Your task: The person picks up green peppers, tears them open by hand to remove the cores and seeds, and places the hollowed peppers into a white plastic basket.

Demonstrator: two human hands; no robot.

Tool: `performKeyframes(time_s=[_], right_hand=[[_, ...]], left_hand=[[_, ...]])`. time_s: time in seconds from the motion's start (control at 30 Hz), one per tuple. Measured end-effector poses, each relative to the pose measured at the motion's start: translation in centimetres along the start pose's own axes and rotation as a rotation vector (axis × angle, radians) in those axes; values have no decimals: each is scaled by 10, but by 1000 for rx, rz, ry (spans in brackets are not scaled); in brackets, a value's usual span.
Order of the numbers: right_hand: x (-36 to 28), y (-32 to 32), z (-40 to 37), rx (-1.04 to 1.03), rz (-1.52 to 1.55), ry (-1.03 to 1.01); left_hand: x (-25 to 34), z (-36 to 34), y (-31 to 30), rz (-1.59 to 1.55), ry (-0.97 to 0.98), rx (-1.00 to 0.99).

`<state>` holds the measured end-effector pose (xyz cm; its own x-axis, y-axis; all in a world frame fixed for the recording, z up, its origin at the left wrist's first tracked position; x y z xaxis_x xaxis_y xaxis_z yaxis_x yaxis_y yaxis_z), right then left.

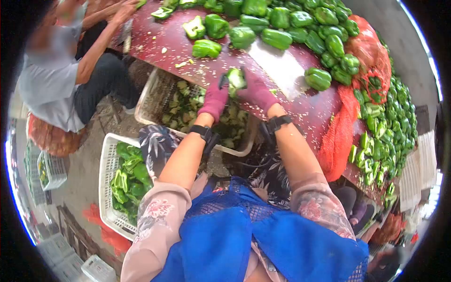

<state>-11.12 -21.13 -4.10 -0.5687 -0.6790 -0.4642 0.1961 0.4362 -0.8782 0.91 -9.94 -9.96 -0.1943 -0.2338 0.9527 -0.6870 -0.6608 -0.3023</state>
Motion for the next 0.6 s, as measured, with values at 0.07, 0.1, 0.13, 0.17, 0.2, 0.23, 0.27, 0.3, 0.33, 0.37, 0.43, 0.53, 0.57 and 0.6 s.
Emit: performKeyframes(time_s=[0.07,0.1,0.13,0.17,0.2,0.23,0.27,0.3,0.33,0.37,0.43,0.53,0.57,0.6], right_hand=[[1,7,1,39,-63,-8],[3,11,3,35,-79,8],[3,15,5,35,-92,20],[3,18,8,39,-101,32],[1,14,9,81,-68,8],[1,10,11,60,-51,18],[1,6,13,36,-35,28],[1,3,15,14,-19,35],[1,4,17,21,-11,39],[2,4,18,28,-4,43],[-1,0,15,6,-5,74],[-9,-9,9,-17,10,143],[-13,-8,6,14,39,165],[-15,-6,8,71,-28,165]], left_hand=[[-6,7,-1,29,-22,-19],[-9,10,-3,-26,90,-6],[-14,11,-4,-141,114,-33],[-21,16,-6,-119,24,-61],[-24,21,-9,-98,-65,-91],[-28,23,-11,-79,-156,-123],[-30,24,-15,-80,-134,-141],[-29,23,-15,-98,-69,-143],[-28,22,-17,-114,-4,-144],[-27,21,-18,-132,61,-147],[-23,17,-22,-124,-2,-183],[-5,5,-21,-124,46,-185],[0,3,-21,-125,85,-173],[0,3,-21,-7,55,-155]])
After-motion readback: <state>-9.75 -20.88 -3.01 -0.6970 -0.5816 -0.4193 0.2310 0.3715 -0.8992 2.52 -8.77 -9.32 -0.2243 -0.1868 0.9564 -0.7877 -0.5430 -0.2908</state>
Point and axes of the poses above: each hand's wrist, its own z-axis towards the middle knuckle, its own y-axis out of the palm, x = y × z, the point moved 3 cm from there along z, towards the middle knuckle, and after that the axes turned 11 degrees about -z, right-handed, at the moved point
